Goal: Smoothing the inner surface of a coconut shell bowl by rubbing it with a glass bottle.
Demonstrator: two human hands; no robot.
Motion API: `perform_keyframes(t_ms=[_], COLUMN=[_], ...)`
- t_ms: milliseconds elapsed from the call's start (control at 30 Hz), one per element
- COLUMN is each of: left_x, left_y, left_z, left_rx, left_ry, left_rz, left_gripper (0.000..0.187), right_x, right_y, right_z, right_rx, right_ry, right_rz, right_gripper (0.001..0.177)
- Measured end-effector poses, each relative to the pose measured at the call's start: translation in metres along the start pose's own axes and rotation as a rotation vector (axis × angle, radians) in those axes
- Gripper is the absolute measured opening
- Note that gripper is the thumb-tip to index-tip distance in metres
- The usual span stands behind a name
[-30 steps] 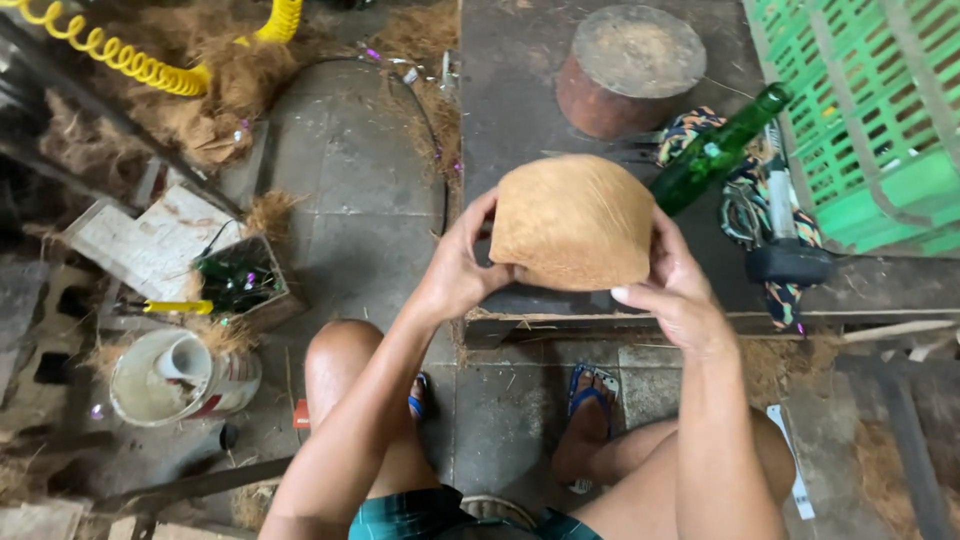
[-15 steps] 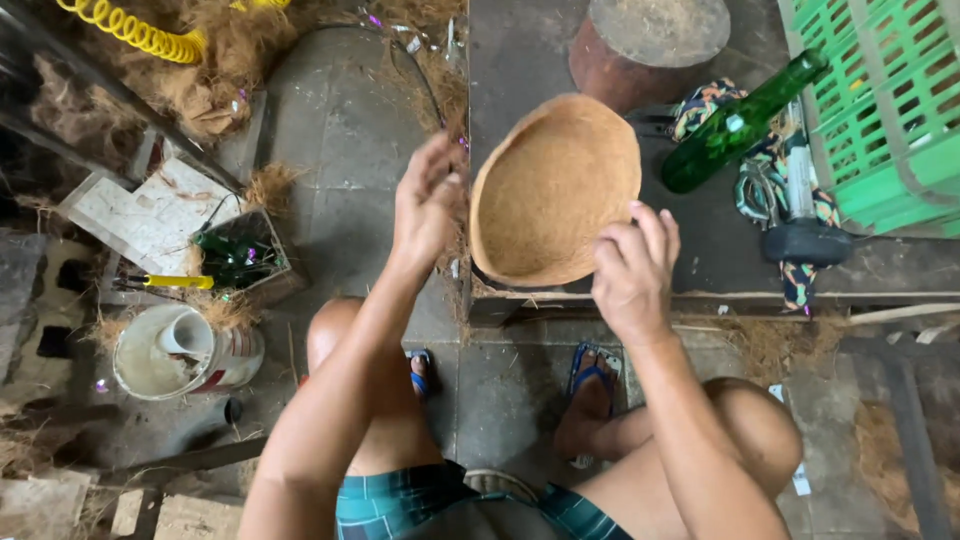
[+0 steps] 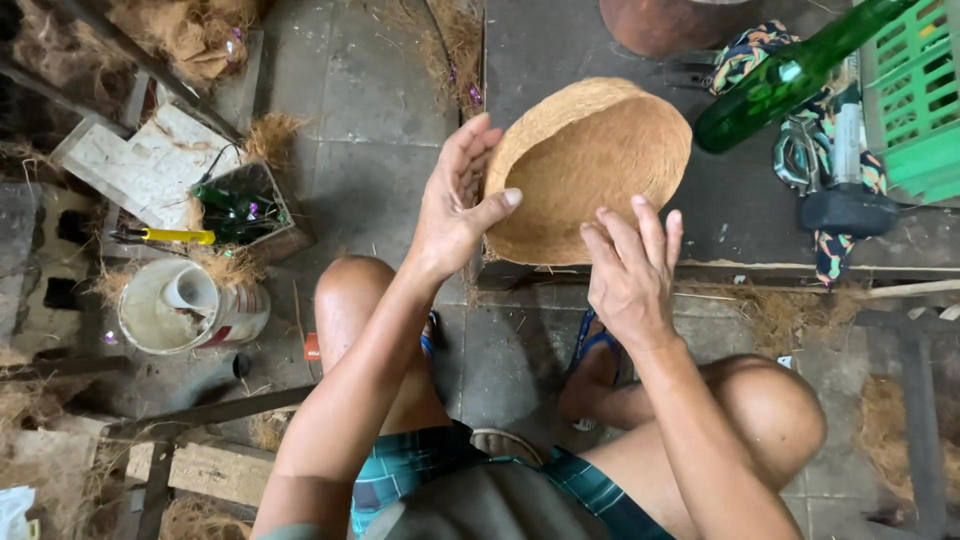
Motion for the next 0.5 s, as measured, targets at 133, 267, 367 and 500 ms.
perform_keyframes(t_ms=[133, 267, 367, 500], left_x=[-0.010, -0.009, -0.015, -0.033], left_y=[0.008, 0.009, 0.003, -0.001], left_z=[0.007, 0.006, 0.009, 0.020], left_rx=[-0.003, -0.036, -0.051, 0.030], left_ry=[-0.010, 0.047, 0.185, 0.390], left_rz=[0.124, 0.211, 0.206, 0.274], left_gripper=[0.080, 0.078, 0.071, 0.059], right_x=[-0.013, -0.037, -0.055, -0.120], right_y=[0.002, 0.015, 0.045, 0.079], right_z=[0.001, -0.015, -0.050, -0.080], right_rx=[0.023, -0.019, -0.095, -0.178], right_ry=[0.083, 0.160, 0.187, 0.110], right_rz=[0.025, 0.121, 0.239, 0.370], right_gripper=[0.026, 0.031, 0.030, 0.055])
Point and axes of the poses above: each hand's wrist, its own y-axis towards the middle knuckle, its own z-axis out of the palm, x = y × z, the point moved 6 cm from there along y, towards the middle knuckle, and after that the axes turned 4 degrees about z, right-handed, at the moved point
